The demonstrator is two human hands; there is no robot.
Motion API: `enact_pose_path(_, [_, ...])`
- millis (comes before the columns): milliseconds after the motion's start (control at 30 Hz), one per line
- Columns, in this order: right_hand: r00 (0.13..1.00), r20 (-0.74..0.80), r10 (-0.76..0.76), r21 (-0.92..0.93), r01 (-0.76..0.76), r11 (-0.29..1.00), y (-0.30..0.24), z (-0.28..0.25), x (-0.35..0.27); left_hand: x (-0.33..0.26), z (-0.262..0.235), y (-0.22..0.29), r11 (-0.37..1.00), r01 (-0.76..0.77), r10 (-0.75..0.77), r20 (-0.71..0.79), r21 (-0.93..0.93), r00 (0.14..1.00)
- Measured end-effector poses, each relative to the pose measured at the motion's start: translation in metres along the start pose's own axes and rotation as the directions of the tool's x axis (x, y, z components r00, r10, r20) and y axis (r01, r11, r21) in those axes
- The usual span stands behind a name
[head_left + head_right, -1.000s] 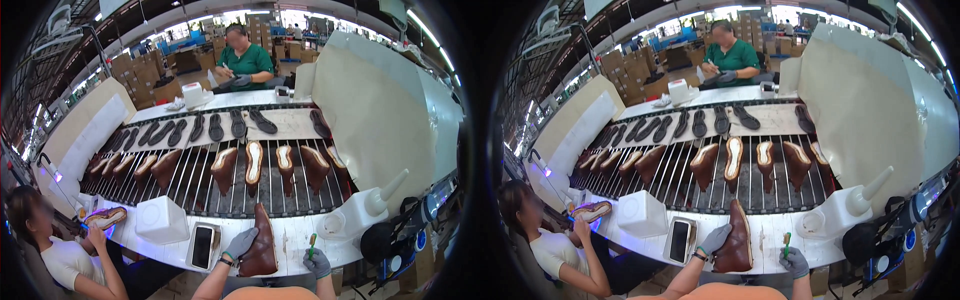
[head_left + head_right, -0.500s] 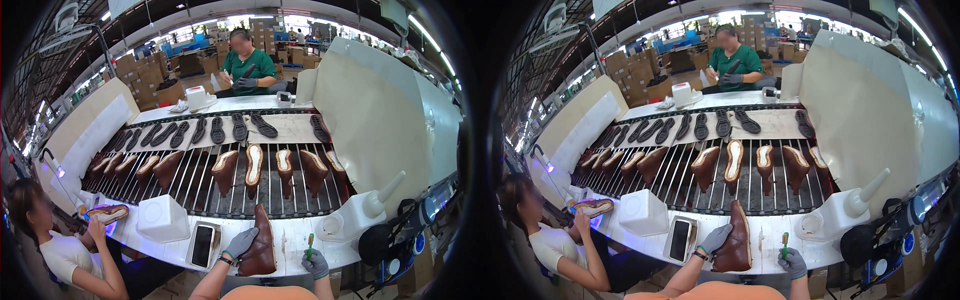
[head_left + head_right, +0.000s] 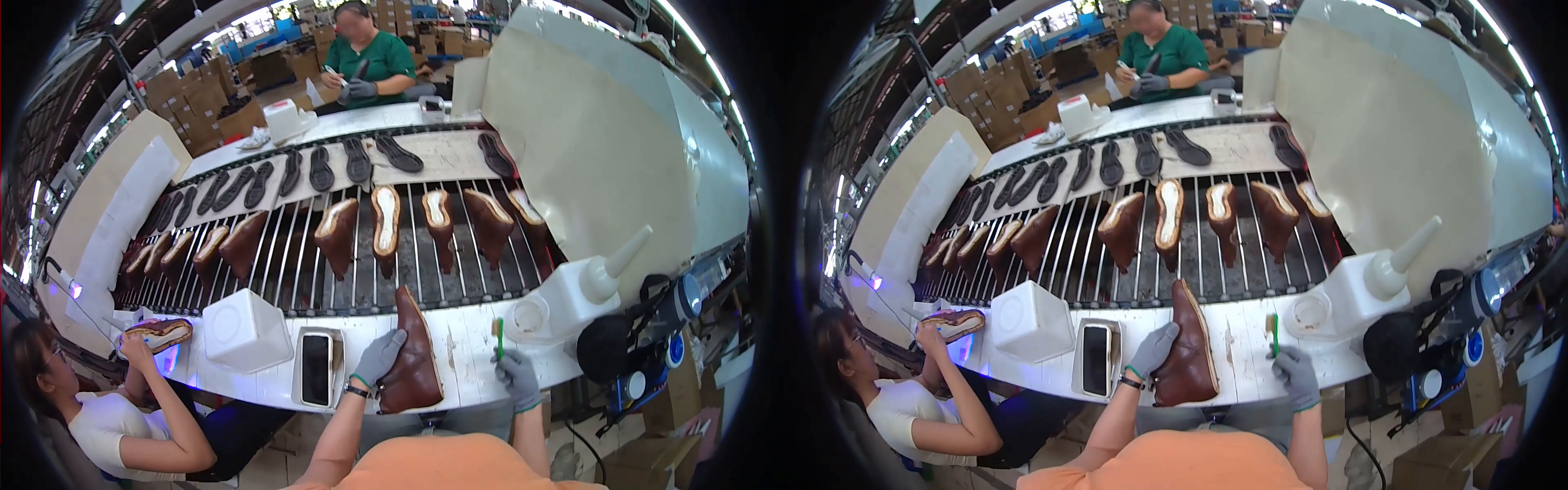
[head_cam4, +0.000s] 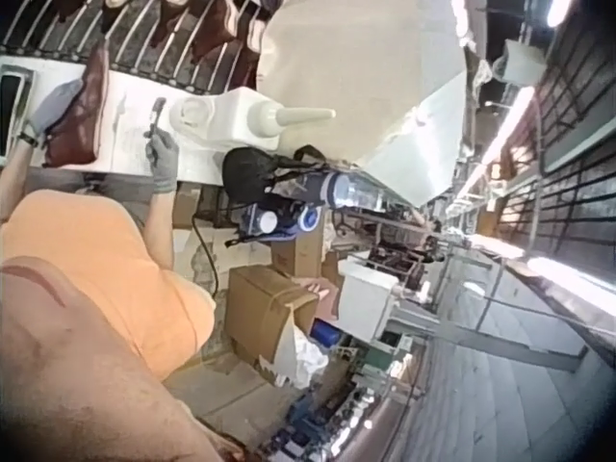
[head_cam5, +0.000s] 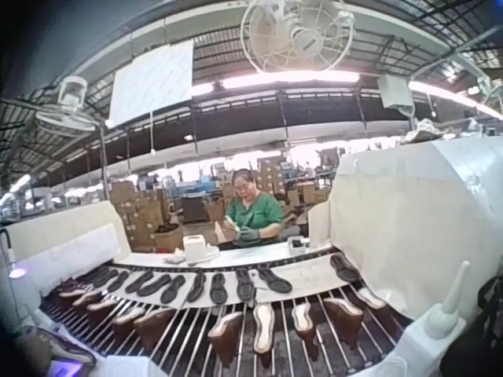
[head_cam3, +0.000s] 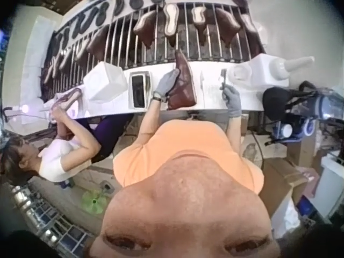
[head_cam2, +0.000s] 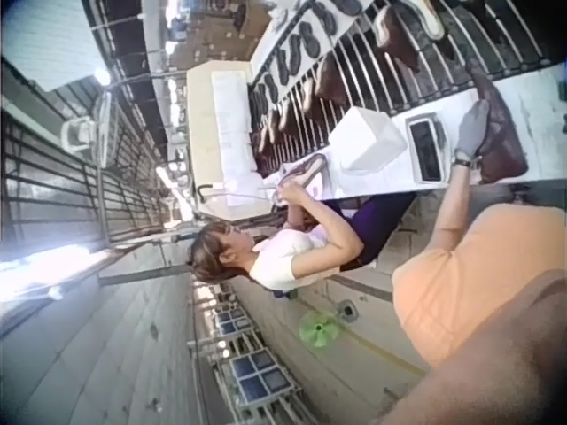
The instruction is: The recorder uses a brush to apply a white adhesive substance to the outer edges and seams of leather shoe uppers before placing them on a conveyor belt for drying.
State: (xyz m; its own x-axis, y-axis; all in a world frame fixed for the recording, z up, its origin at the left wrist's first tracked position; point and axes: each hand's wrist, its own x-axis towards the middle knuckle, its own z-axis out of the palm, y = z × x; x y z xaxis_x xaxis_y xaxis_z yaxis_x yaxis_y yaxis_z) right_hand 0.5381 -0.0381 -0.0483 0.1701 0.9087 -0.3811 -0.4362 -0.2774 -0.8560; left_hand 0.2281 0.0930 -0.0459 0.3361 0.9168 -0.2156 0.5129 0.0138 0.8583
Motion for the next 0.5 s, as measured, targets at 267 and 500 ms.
enact_pose_path(267, [0.830,-0.287,-0.479,-0.780,0.087,0.619,-0.071,-0.020,-0.030,-0.007,0.004,0.039,0.958,0.167,-0.184,0.050,0.234,0.982])
enact_pose_path(500, [0.761,-0.226,-0.609,-0.965,-0.092,0.244,-0.082,-0.019,-0.024,-0.003,0.007,0.017,0.872,0.095,-0.076,0.060,-0.480,0.995])
